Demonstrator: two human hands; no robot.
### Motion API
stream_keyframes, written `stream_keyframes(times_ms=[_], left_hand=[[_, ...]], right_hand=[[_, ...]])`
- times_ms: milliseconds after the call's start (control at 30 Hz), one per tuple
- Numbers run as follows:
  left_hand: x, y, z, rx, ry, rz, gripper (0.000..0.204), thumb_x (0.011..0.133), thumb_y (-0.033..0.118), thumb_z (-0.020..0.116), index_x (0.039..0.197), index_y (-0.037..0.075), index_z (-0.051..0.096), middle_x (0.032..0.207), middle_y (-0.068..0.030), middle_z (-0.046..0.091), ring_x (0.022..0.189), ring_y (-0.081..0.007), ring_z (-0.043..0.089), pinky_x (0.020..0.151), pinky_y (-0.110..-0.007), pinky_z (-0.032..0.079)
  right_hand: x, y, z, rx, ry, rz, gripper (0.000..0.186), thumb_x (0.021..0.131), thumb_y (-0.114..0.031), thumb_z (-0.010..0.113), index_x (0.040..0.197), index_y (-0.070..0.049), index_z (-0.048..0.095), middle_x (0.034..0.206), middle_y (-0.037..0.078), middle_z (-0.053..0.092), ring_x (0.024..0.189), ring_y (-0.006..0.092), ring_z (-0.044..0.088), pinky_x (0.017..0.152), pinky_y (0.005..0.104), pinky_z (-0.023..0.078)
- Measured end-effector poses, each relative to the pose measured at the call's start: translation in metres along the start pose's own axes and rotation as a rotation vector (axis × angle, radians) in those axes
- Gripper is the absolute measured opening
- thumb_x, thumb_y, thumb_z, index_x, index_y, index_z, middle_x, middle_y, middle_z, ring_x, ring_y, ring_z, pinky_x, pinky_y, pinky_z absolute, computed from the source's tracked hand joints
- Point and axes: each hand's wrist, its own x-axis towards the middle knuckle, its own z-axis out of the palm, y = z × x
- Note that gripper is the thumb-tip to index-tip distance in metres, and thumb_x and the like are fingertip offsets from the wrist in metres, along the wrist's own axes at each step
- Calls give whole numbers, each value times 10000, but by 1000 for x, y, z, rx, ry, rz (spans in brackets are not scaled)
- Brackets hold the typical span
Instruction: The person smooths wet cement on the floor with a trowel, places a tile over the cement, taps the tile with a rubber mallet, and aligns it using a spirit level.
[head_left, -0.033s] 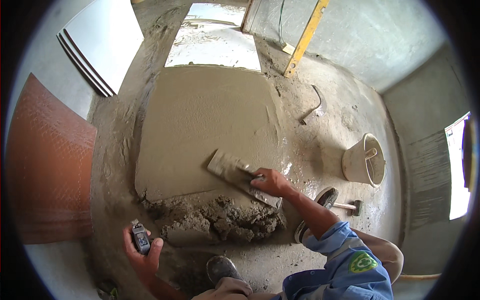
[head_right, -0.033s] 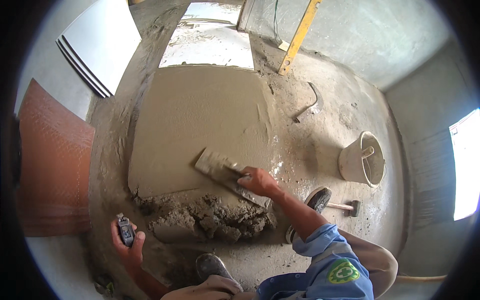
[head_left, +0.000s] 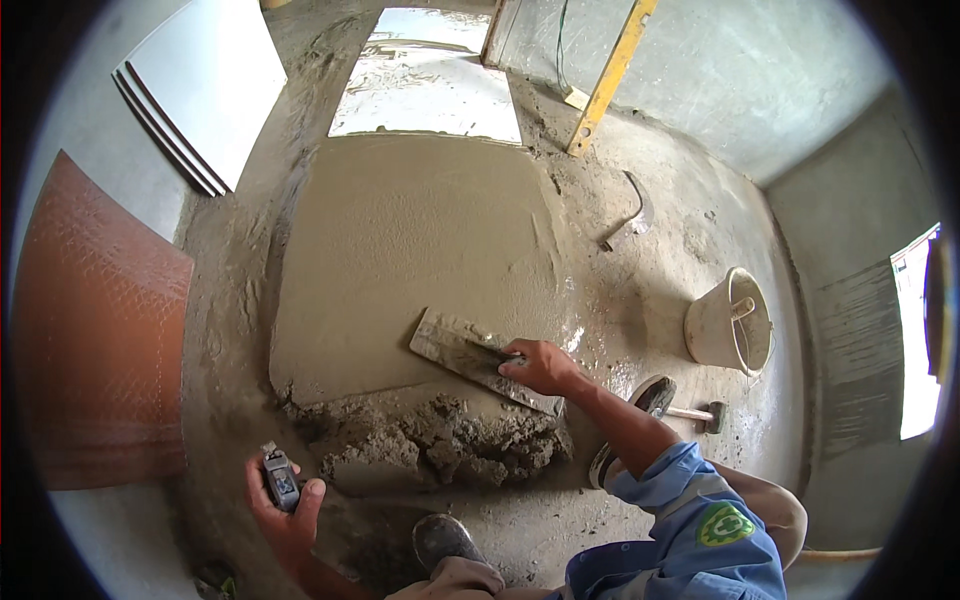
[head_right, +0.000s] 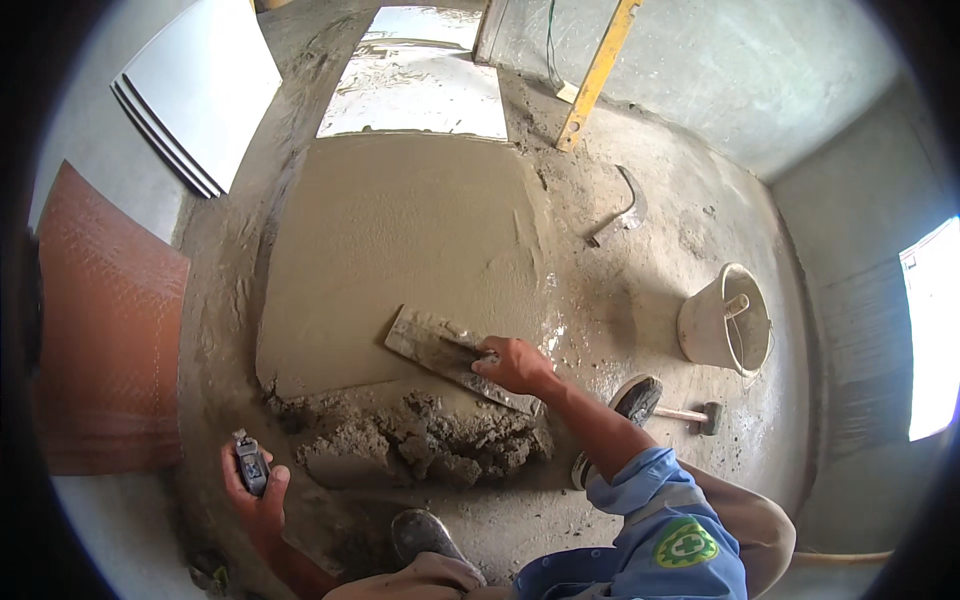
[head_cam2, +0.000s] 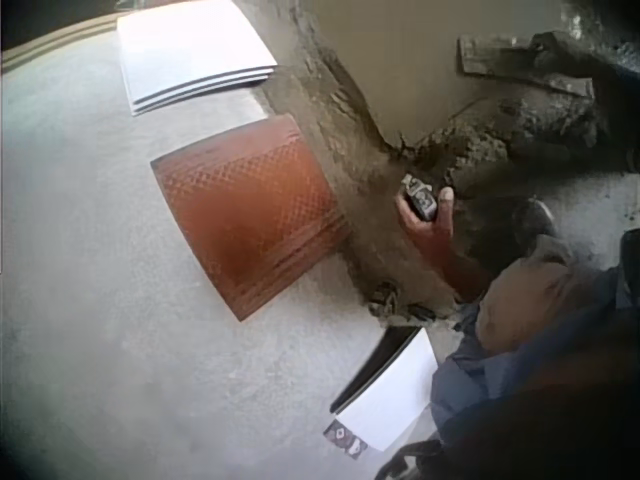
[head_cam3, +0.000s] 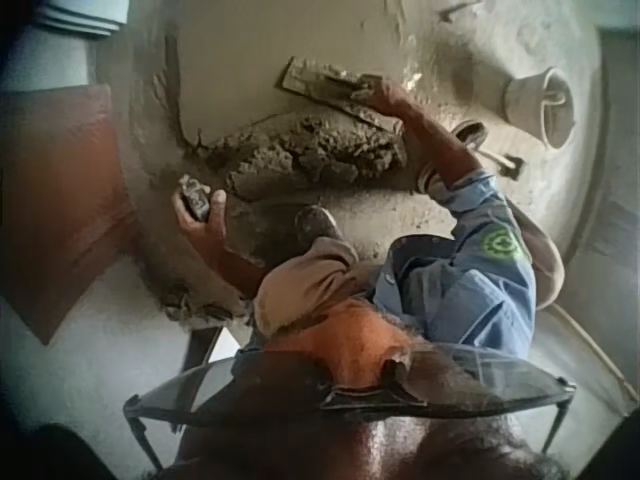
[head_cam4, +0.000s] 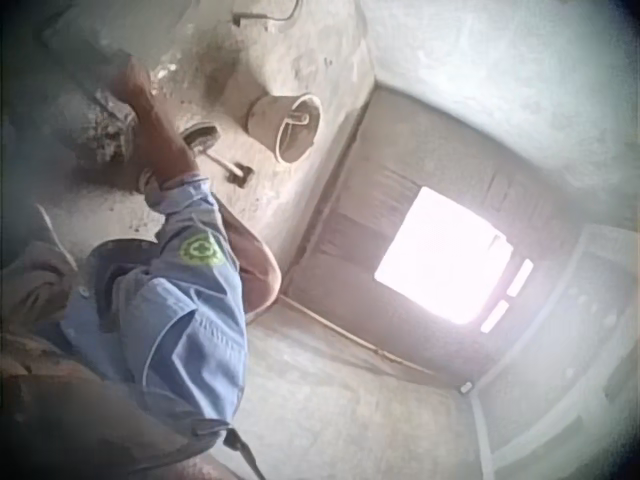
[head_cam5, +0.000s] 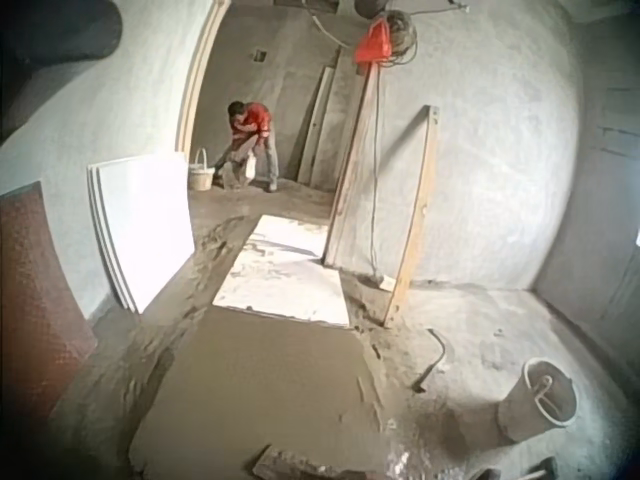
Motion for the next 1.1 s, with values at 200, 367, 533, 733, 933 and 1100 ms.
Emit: stream_keyframes(times_ms=[200, 367, 533, 733, 933, 1100], left_hand=[[0, -10, -3, 118, -8, 12, 619, 690, 222, 803, 1208, 19, 532, 960, -71, 559, 862, -151, 531, 739, -302, 505], [-1, 5, 5, 190, 16, -88, 679, 697, 241, 831, 1254, 21, 512, 1001, -68, 556, 901, -144, 540, 761, -286, 509], [-3, 0, 20, 227, 95, -25, 690, 717, 265, 838, 1270, 22, 504, 1010, -63, 556, 911, -141, 540, 764, -283, 504], [9, 6, 16, 294, -4, 0, 573, 777, 231, 744, 1255, 29, 501, 1006, -41, 539, 912, -141, 509, 850, -297, 452], [11, -7, 13, 224, 29, -17, 641, 707, 271, 791, 1234, 28, 518, 944, -53, 547, 863, -139, 519, 776, -293, 475], [11, -10, 9, 222, 13, -26, 576, 720, 242, 762, 1203, 38, 523, 957, -48, 541, 858, -141, 516, 779, -294, 467]], right_hand=[[64, 44, -71, 80, 315, 157, 425, 853, -428, 660, 1124, -102, 691, 942, 231, 714, 927, 382, 703, 808, 451, 554], [152, 103, -131, 63, 489, 196, 465, 807, -433, 714, 1031, -25, 720, 943, 238, 717, 950, 350, 708, 838, 432, 537], [182, 97, -140, 112, 326, 174, 441, 806, -404, 726, 1043, -32, 721, 970, 216, 720, 946, 316, 704, 841, 407, 539], [112, 48, -77, -18, -35, -64, 477, 855, -414, 702, 1193, -79, 666, 1041, 225, 715, 978, 346, 702, 875, 431, 549], [-4, 13, -29, -188, -402, 66, 512, 939, -515, 563, 1325, -178, 566, 971, 220, 721, 930, 382, 709, 839, 487, 560], [-20, 47, -36, -195, -139, 47, 519, 924, -524, 585, 1312, -180, 579, 942, 213, 724, 909, 393, 707, 832, 496, 558]])
